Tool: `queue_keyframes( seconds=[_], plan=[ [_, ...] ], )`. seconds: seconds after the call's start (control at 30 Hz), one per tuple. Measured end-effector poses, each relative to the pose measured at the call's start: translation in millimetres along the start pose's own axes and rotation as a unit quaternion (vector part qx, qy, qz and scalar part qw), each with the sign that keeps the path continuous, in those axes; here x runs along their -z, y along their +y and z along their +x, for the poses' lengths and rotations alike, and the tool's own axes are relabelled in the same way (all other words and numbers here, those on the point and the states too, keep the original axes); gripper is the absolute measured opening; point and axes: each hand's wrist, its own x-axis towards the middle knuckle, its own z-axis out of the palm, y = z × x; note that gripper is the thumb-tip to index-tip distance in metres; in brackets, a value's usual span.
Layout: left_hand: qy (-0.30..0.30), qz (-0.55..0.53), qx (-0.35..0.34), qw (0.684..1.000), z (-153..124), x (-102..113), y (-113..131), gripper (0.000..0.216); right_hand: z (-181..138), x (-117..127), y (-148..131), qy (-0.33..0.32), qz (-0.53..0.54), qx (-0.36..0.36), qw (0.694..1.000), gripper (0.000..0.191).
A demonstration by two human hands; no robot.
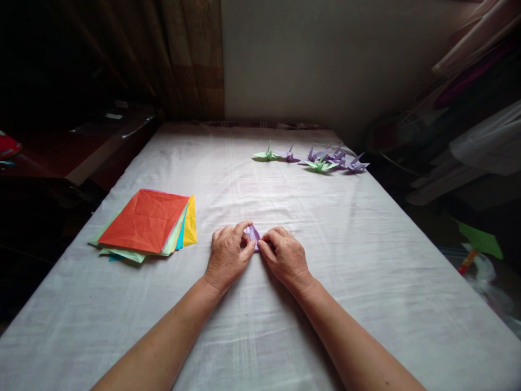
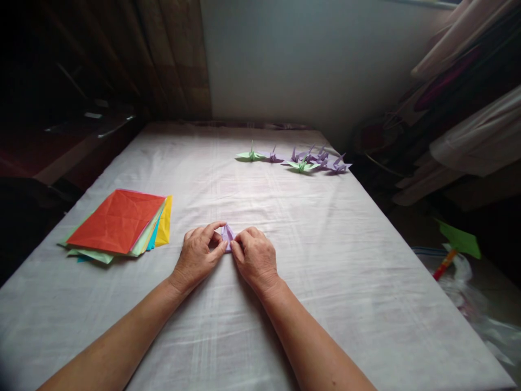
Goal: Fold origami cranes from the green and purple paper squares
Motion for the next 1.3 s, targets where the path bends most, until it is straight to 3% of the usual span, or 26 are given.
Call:
queue_keyframes(
  seconds=[0.23, 0.5, 0.83, 1.3],
  plan=[
    [-0.006, 0.019, 0.002, 1.000, -1, 0, 1, 0.038, -1, -1, -1, 0.006, -0.004, -0.012, 1.000, 0.003],
    [-0.008, 0.028, 0.004, 1.000, -2, 0, 2, 0.035, 0, -1, -1, -0.008, -0.001, -0.009, 1.000, 0.006],
    [-0.020, 0.040, -0.009, 0.999, -1, 1, 2, 0.011, 0, 1, -2, -0.014, -0.001, -0.008, 1.000, 0.007],
    [-0.071, 0.033, -0.016, 0.997, -1, 10, 1, 0.014, -2, 6, 3, -0.031, 0.034, 0.027, 0.999, 0.004]
  ],
)
